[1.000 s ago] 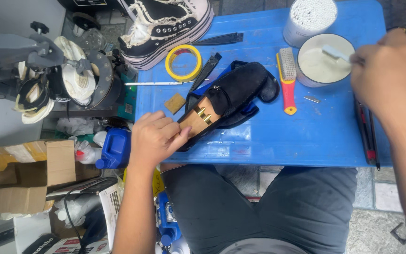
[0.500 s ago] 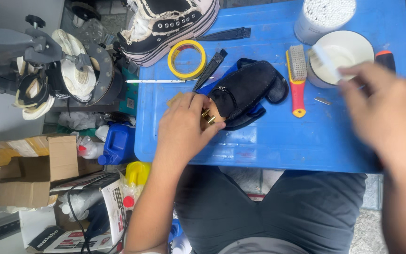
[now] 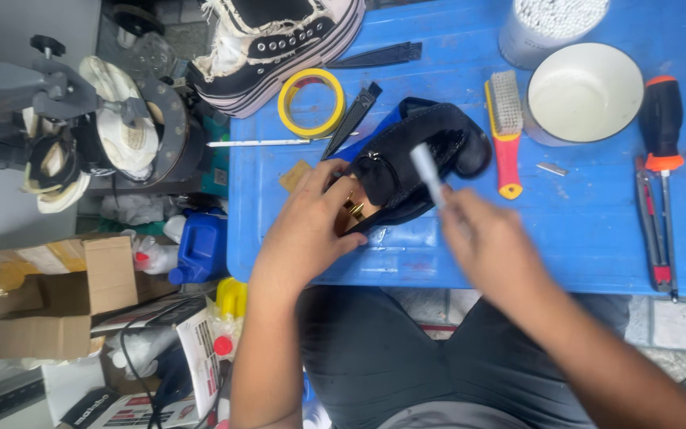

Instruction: The person cleans a black shoe using a yellow brush and a blue cloth. They scrub the sole and upper parts of the shoe, applying a white cleaning substance from a container. The person wipes the shoe with the cloth and uses a smaller white brush for detailed cleaning around the edges and heel.

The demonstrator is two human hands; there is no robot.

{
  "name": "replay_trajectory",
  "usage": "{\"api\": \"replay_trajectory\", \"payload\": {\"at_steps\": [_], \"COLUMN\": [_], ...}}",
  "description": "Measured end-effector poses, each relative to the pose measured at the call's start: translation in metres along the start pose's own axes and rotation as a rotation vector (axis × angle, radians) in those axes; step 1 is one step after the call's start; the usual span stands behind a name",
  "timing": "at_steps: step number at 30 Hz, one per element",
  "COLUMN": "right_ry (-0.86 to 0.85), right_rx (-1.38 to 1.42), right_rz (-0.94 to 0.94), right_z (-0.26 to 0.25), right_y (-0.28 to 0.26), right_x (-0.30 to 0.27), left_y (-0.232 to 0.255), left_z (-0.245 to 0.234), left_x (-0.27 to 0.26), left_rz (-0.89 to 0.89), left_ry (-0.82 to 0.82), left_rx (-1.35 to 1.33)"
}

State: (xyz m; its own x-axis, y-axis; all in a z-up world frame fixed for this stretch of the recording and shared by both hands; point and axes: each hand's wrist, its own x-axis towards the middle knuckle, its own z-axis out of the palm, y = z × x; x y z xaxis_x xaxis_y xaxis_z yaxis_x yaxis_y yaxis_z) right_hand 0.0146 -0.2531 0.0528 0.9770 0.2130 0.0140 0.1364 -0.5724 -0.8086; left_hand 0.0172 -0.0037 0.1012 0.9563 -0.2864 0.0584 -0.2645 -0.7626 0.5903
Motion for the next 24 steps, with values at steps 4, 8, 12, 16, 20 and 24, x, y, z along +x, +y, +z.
{"api": "replay_trajectory", "payload": {"at_steps": [4,8,12,16,20,24], "right_ry": [-0.056,0.167,0.073,0.158,0.189,0.045], "right_rx": [0.11,0.216,0.255,0.292,0.303,0.317], "right_rz": [0.07,0.011,0.072,0.035,0.128,0.033], "right_z": [0.001,-0.012,0.024,0.027,0.022,0.051], "right_y": [0.002,0.03,0.023,0.031,0.038,0.021], "right_x": [-0.016,0.001,-0.016,-0.013,-0.009,-0.034], "left_y": [-0.005,0.001,0.009,0.009,-0.001,-0.014], "left_z": [-0.015,-0.01,-0.007,-0.007,-0.006,-0.011], "left_x": [0.001,-0.006,-0.011,-0.009,-0.007,-0.001], "left_rz": [0.027,0.02,0.022,-0.002,-0.026,-0.006], "left_ry": [-0.08,-0.038,0.018,0.029,0.018,0.004], "left_rx": [0.055,0.092,0.137,0.117,0.053,-0.036]}}
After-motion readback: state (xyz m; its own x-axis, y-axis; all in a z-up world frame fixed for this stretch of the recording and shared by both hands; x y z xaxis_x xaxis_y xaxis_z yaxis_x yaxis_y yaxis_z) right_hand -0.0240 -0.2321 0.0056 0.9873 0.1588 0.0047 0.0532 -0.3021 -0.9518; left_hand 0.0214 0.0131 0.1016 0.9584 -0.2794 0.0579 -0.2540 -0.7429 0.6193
